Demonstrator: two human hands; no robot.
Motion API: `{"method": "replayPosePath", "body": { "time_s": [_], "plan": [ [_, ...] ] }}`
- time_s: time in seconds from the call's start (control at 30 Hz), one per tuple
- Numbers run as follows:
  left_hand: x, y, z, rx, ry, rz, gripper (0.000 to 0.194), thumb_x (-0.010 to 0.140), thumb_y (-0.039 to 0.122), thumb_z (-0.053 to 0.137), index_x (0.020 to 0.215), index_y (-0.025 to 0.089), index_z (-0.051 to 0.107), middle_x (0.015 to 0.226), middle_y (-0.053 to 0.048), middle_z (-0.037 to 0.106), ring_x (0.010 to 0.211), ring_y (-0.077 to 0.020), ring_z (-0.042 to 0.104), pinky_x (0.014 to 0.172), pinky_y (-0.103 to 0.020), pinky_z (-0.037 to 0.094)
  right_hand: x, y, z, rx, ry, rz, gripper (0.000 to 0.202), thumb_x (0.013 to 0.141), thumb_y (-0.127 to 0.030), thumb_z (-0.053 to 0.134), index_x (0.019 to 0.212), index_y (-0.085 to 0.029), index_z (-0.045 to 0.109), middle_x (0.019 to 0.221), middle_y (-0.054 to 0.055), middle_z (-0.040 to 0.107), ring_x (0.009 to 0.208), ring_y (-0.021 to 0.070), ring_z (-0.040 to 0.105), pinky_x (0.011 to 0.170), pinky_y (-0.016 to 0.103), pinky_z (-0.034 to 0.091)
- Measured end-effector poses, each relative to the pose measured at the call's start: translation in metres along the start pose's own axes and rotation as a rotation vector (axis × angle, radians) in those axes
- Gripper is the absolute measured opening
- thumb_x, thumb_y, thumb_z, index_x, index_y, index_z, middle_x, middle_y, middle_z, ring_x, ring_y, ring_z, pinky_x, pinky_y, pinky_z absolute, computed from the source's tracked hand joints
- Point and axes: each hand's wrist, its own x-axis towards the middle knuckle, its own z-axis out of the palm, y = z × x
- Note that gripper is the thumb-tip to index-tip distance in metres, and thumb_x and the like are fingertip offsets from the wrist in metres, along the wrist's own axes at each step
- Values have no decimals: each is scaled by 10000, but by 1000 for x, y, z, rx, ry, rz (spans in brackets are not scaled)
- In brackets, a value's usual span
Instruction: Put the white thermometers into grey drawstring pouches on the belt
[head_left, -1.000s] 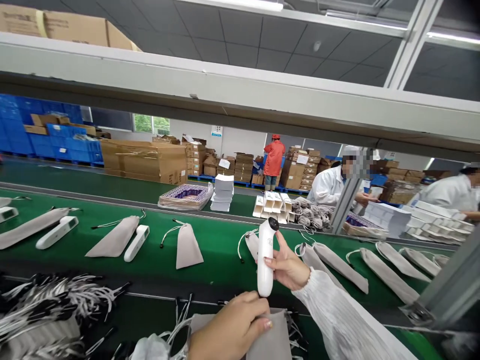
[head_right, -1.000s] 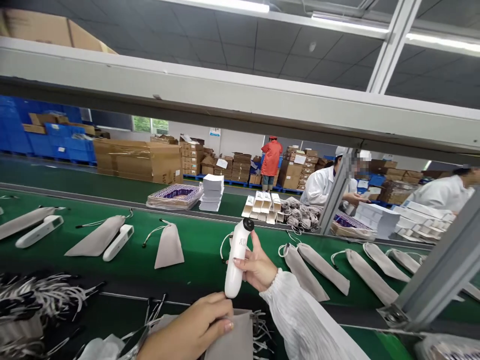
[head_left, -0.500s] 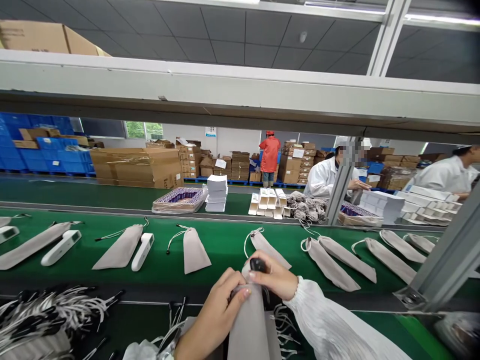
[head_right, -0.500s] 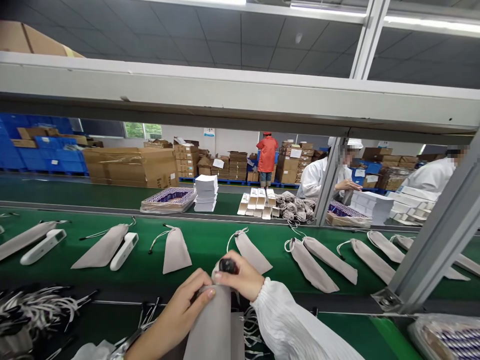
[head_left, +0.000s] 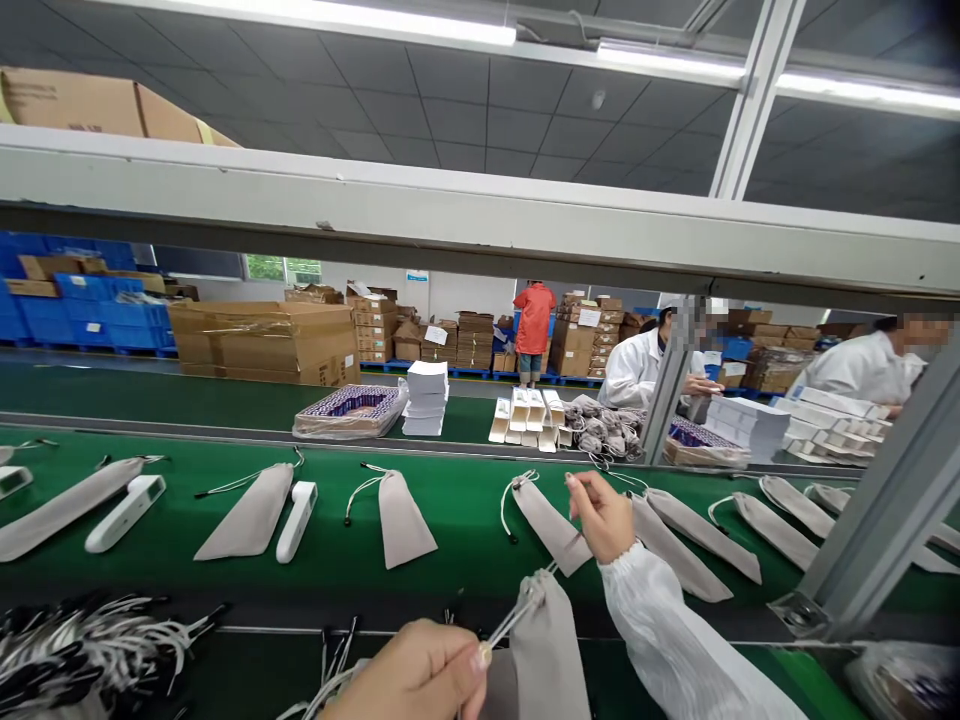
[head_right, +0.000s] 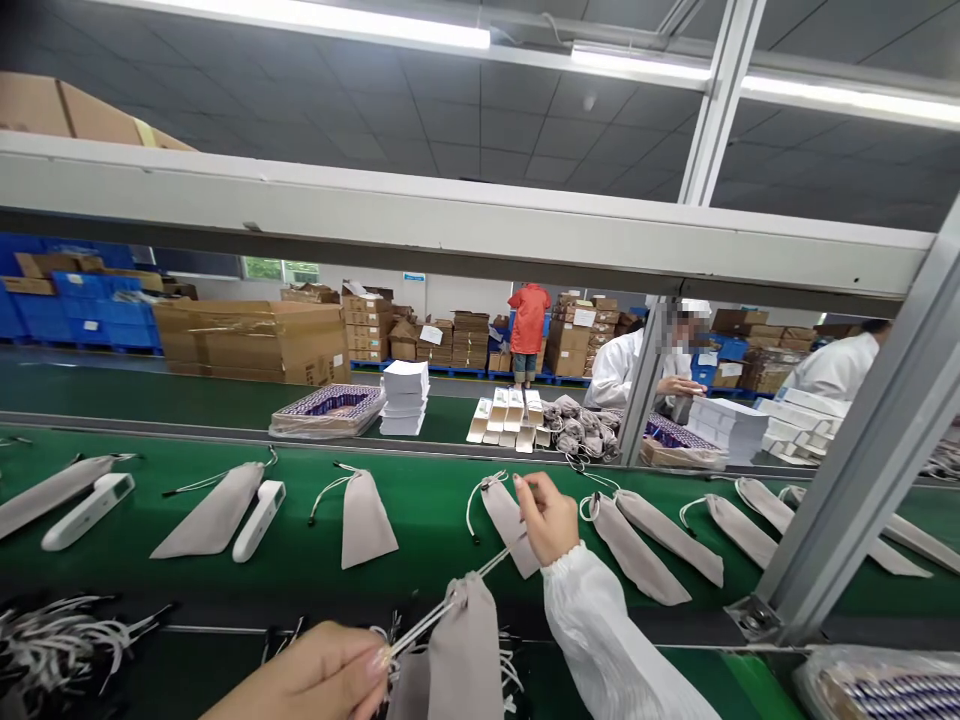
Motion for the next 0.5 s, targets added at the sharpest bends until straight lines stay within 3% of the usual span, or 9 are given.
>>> {"method": "replayPosePath", "body": {
  "time_s": [0.07,0.13,0.2,0.23,0.27,0.3,0.37,0.47,0.5],
  "plan": [
    [-5,6,6,-158,12,61,413,804,540,302,651,185,447,446,87,215,397,-76,173,404,-201,157,-3,3,2,141,-242,109,471,743,-576,359,837,-140,510,450,-21,495,356,63,343,397,195,286],
    [-2,7,13,-200,163,191,395,825,502,304,699,176,488,466,82,226,419,-77,193,419,-200,175,-22,0,17,300,-705,166,551,647,-602,478,964,-151,484,554,-18,547,343,35,296,364,176,252],
    [4,4,18,-151,279,304,370,844,451,313,717,168,516,530,58,304,492,-83,292,479,-191,251,-46,-7,35,429,-1075,103,657,457,-492,693,991,-175,477,710,-11,568,414,29,370,406,170,307],
    [8,1,20,-112,311,346,360,851,426,316,707,167,520,571,43,347,547,-91,345,528,-190,288,-56,-11,43,479,-1157,52,678,372,-394,758,957,-179,490,757,-13,557,482,41,424,457,173,347],
    [11,-1,21,-71,323,380,354,857,406,315,695,169,521,610,30,388,603,-101,392,579,-193,318,-63,-14,48,529,-1158,19,667,321,-317,784,908,-178,501,767,-19,543,544,58,461,505,180,375],
    [14,-4,21,-29,334,408,340,859,390,317,701,174,527,655,18,430,658,-111,429,627,-198,338,-64,-15,51,573,-1091,16,639,321,-281,788,882,-179,500,760,-23,533,591,76,483,541,190,393],
    [20,-11,21,65,362,424,263,852,367,348,815,200,547,783,-2,504,772,-134,474,712,-215,359,-54,-12,47,609,-793,75,606,409,-294,765,929,-189,472,761,-21,528,650,104,512,598,222,420],
    [31,-29,25,257,336,337,244,808,327,447,1033,258,512,1023,-20,520,953,-179,462,837,-273,350,-20,12,34,450,-92,184,590,554,-361,681,1041,-200,390,873,24,546,766,149,546,701,286,438],
    [36,-35,27,333,304,291,277,791,308,475,1063,267,508,1063,-23,518,993,-198,449,869,-302,338,-10,25,32,350,72,203,593,574,-376,658,1064,-197,375,928,47,546,821,171,546,732,309,434]
  ]
}}
